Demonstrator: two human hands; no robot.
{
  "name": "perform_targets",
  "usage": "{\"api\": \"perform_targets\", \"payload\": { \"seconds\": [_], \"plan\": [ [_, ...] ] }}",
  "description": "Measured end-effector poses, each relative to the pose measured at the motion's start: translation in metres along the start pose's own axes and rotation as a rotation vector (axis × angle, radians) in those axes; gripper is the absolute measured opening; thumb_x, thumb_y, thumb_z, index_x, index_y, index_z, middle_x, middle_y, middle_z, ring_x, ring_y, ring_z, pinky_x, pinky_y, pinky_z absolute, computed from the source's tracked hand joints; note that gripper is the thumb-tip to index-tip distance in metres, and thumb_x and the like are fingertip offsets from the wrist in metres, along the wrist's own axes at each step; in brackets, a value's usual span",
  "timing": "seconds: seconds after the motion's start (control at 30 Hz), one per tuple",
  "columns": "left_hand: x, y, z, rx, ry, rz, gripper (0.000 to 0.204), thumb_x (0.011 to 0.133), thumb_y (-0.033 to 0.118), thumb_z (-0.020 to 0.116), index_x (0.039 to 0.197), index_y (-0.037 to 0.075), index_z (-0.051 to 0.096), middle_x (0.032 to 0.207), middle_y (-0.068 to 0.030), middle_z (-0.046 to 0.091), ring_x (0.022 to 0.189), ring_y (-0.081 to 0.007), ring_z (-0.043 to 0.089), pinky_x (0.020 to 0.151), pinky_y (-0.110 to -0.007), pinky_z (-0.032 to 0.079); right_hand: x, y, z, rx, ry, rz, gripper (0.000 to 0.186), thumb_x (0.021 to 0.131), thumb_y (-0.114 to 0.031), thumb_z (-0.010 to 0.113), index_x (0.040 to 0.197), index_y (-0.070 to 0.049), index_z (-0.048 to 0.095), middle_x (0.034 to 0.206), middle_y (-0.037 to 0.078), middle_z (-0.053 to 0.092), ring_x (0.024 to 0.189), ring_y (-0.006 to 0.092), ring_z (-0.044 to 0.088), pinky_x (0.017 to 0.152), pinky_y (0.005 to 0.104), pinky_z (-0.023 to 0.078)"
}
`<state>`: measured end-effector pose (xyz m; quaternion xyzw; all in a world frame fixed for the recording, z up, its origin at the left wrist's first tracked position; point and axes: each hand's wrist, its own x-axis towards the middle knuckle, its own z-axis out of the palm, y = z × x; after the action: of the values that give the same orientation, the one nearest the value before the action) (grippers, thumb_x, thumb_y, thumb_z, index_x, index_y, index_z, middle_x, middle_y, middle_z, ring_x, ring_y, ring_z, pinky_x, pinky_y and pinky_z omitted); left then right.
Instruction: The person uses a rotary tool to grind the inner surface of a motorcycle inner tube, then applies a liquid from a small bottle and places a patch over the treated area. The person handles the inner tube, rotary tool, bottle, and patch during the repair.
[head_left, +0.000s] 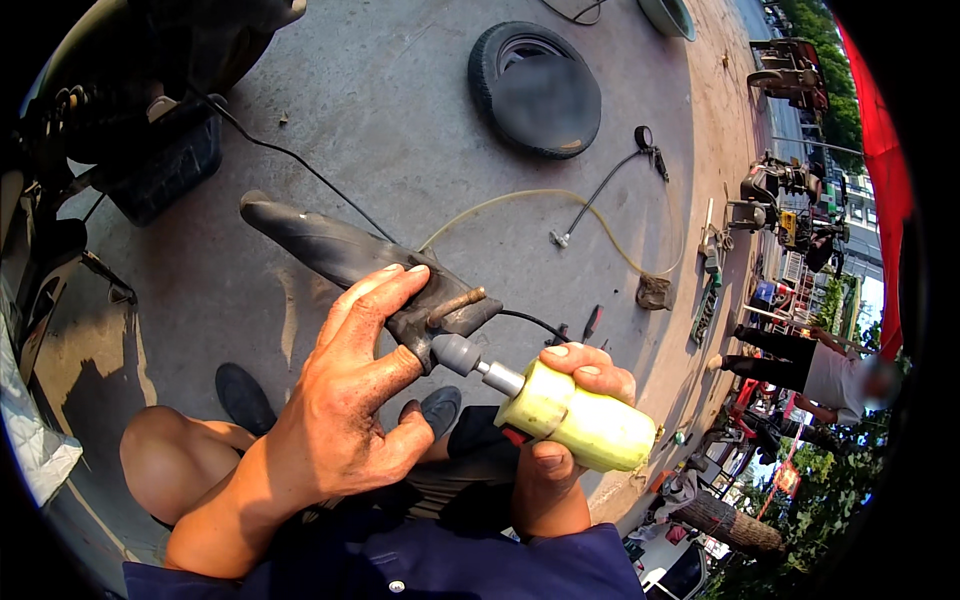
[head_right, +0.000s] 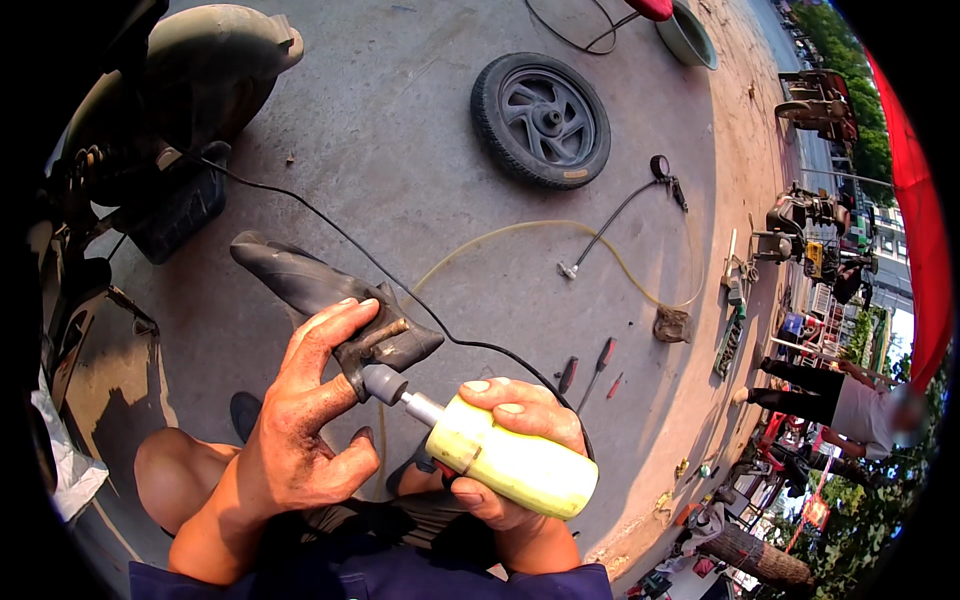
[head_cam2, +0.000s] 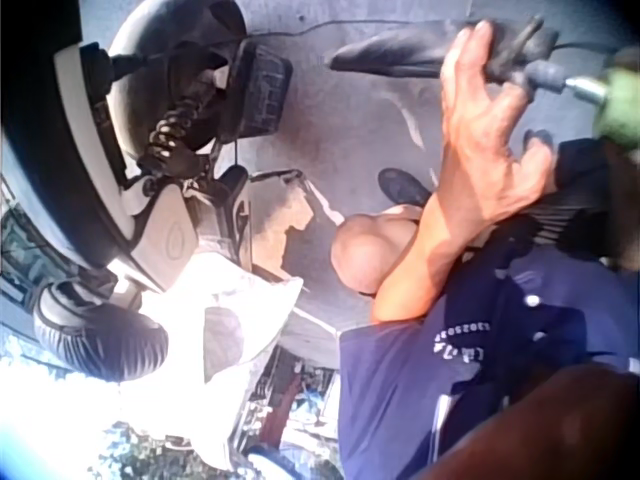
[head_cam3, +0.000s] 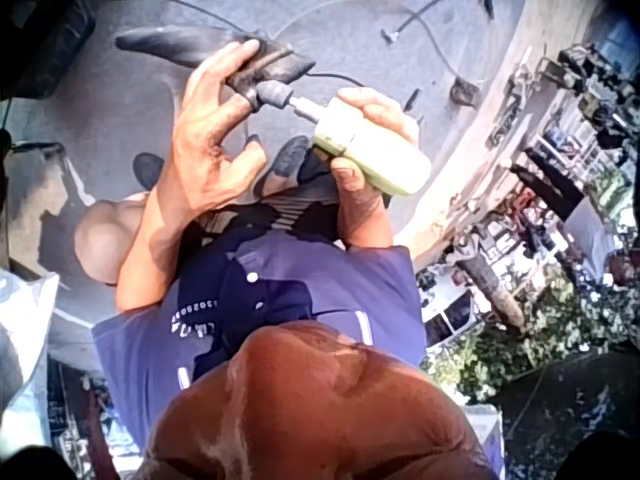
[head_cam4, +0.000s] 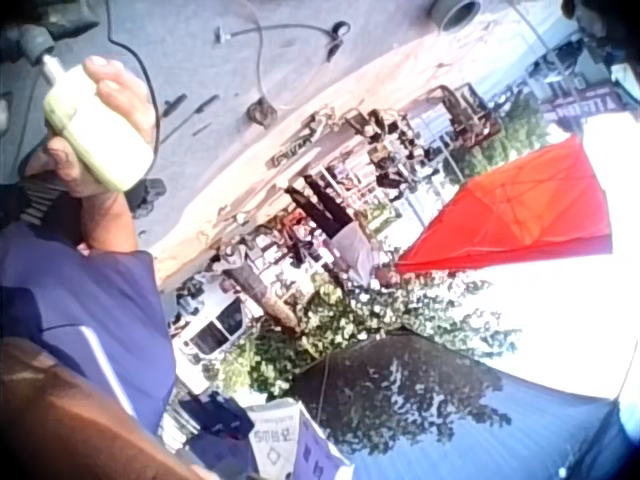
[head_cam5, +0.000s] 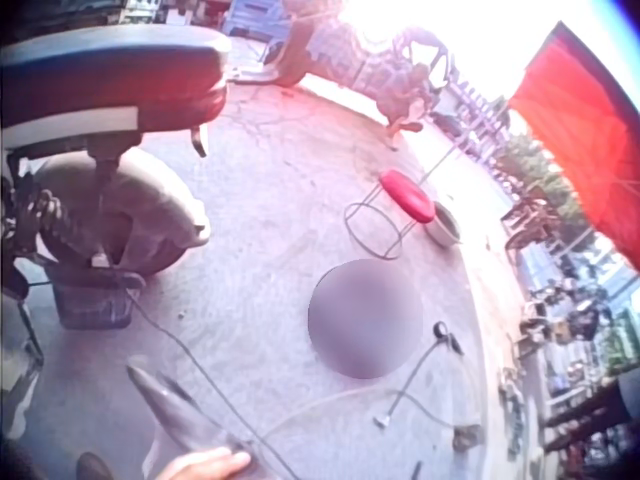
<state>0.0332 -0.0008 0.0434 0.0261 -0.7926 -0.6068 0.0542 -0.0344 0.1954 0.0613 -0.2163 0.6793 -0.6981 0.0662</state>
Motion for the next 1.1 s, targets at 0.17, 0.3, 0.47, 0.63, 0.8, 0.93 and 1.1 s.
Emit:
{"api": "perform_targets", "payload": {
  "seconds": [0.17, 0.3, 0.47, 0.63, 0.8, 0.93, 1.1],
  "plan": [
    [-0.0001, -0.0014, 0.0007, -0.014, 0.006, 0.004, 0.051, 0.060, 0.003, 0.060, 0.110, -0.004, 0.066, 0.141, -0.0259, 0.045, 0.134, -0.0460, 0.041, 0.111, -0.051, 0.032, -0.0004, -0.0011, 0.0009, 0.023, -0.011, 0.006, 0.058, 0.077, -0.031, 0.085, 0.116, -0.004, 0.051, 0.112, 0.020, 0.062, 0.099, 0.0268, 0.063, 0.082, 0.0366, 0.055],
    [-0.0006, -0.0008, 0.0008, -0.021, 0.012, -0.002, 0.050, 0.059, 0.003, 0.059, 0.108, -0.005, 0.065, 0.140, -0.0261, 0.046, 0.134, -0.0461, 0.041, 0.111, -0.051, 0.032, -0.0004, -0.0011, -0.0007, 0.002, -0.021, -0.003, 0.058, 0.077, -0.031, 0.086, 0.116, -0.004, 0.051, 0.112, 0.020, 0.062, 0.098, 0.0269, 0.063, 0.082, 0.0366, 0.055],
    [-0.0006, -0.0015, -0.0011, -0.034, 0.020, -0.008, 0.054, 0.059, 0.003, 0.058, 0.112, -0.004, 0.065, 0.140, -0.0255, 0.047, 0.133, -0.0458, 0.041, 0.111, -0.051, 0.032, -0.0002, -0.0023, -0.0014, -0.035, -0.027, 0.010, 0.061, 0.075, -0.036, 0.086, 0.116, -0.005, 0.052, 0.110, 0.018, 0.062, 0.100, 0.0246, 0.061, 0.084, 0.0346, 0.052],
    [0.0041, 0.0055, -0.0023, -0.053, 0.058, -0.040, 0.038, 0.061, -0.001, 0.062, 0.098, -0.004, 0.067, 0.138, -0.0263, 0.045, 0.130, -0.0469, 0.043, 0.107, -0.051, 0.038, -0.0068, -0.0029, -0.0032, -0.001, 0.083, 0.028, 0.067, 0.072, -0.044, 0.086, 0.117, -0.007, 0.052, 0.111, 0.013, 0.060, 0.100, 0.0194, 0.057, 0.085, 0.0301, 0.046],
    [0.0019, 0.0031, -0.0016, -0.036, 0.038, -0.013, 0.035, 0.061, -0.001, 0.061, 0.095, -0.005, 0.066, 0.137, -0.0265, 0.046, 0.130, -0.0472, 0.043, 0.106, -0.051, 0.039, -0.0030, -0.0026, 0.0009, -0.003, 0.010, 0.036, 0.067, 0.072, -0.041, 0.087, 0.117, -0.007, 0.052, 0.110, 0.014, 0.061, 0.101, 0.0197, 0.057, 0.086, 0.0298, 0.045],
    [0.0020, 0.0041, -0.0002, -0.036, 0.036, -0.022, 0.033, 0.061, -0.001, 0.061, 0.093, -0.006, 0.065, 0.137, -0.0271, 0.046, 0.130, -0.0477, 0.043, 0.106, -0.051, 0.039, 0.0002, -0.0004, 0.0018, -0.049, -0.009, 0.002, 0.064, 0.073, -0.039, 0.087, 0.116, -0.006, 0.052, 0.109, 0.016, 0.062, 0.100, 0.0227, 0.059, 0.087, 0.0333, 0.048],
    [0.0009, -0.0002, -0.0020, -0.144, 0.011, -0.054, 0.041, 0.062, -0.001, 0.062, 0.102, -0.006, 0.066, 0.140, -0.0259, 0.045, 0.132, -0.0428, 0.043, 0.109, -0.048, 0.035, 0.0001, -0.0024, -0.0026, 0.001, -0.036, 0.013, 0.060, 0.075, -0.035, 0.087, 0.114, -0.006, 0.052, 0.112, 0.019, 0.062, 0.098, 0.0266, 0.063, 0.085, 0.0380, 0.054]
  ]
}}
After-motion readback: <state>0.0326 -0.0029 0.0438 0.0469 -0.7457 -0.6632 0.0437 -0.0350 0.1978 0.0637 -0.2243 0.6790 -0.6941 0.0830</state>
